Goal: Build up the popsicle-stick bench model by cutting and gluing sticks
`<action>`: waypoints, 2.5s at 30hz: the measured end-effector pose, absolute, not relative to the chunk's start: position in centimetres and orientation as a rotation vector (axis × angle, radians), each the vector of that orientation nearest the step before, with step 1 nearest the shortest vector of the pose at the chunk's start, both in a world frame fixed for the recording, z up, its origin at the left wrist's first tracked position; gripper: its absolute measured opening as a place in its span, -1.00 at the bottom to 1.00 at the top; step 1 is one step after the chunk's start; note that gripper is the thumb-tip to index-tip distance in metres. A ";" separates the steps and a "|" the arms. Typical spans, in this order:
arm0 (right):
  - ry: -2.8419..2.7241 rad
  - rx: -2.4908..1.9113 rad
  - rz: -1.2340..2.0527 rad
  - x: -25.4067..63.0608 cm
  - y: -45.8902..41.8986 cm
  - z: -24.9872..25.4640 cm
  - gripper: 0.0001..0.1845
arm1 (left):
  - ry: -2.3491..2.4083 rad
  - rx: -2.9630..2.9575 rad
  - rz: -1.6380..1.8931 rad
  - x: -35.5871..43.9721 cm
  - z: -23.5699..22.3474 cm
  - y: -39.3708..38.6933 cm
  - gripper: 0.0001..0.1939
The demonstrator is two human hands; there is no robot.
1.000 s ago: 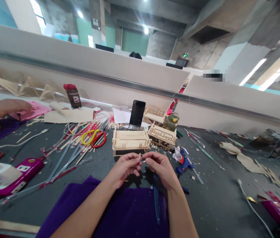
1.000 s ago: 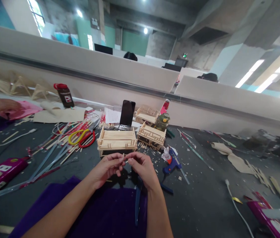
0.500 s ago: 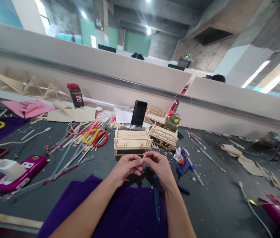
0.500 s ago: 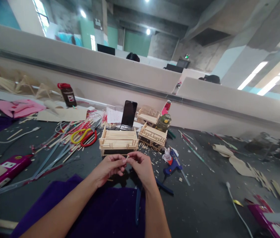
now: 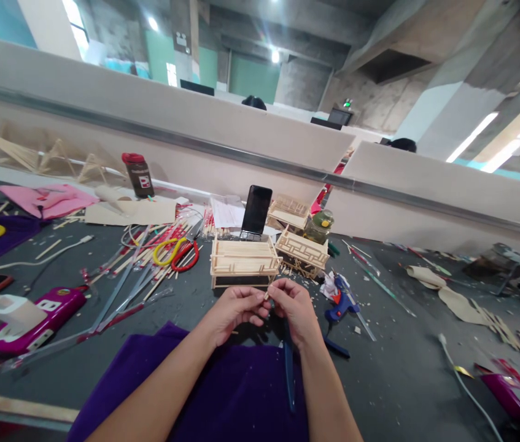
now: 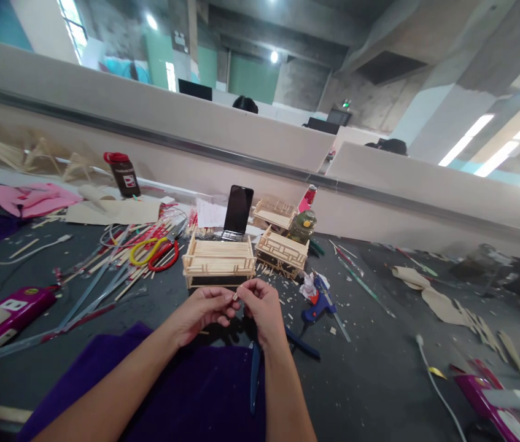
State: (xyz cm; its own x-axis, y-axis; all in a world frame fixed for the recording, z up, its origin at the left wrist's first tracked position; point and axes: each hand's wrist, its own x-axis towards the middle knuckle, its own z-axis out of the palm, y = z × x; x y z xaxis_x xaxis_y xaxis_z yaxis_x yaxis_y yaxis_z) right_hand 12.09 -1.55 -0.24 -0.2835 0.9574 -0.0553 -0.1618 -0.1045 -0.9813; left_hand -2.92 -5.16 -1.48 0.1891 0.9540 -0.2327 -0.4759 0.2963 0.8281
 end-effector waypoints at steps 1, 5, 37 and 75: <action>-1.242 -0.987 1.548 12.1 -1.6 -0.2 -0.68 | 0.872 0.699 1.139 -2.9 -1.5 -5.2 -0.65; -1.267 -0.954 1.569 12.2 -1.5 -0.1 -0.67 | 0.944 0.693 1.184 -2.8 -1.4 -5.2 -0.65; -1.200 -0.951 1.421 11.7 -1.5 -0.7 -0.70 | 0.892 0.701 1.195 -2.8 -1.3 -5.3 -0.61; -1.174 -0.952 1.510 11.5 -1.6 -0.5 -0.70 | 0.861 0.743 1.209 -2.8 -1.2 -5.3 -0.67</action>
State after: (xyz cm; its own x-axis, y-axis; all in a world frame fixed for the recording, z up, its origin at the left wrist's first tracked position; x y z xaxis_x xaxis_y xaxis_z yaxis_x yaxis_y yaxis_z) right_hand 11.48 -1.62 -0.49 -0.2313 0.9727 -0.0200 -0.2202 -0.0724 -0.9728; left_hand -2.75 -5.30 -1.20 0.1294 0.9784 -0.1615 -0.4727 0.2040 0.8573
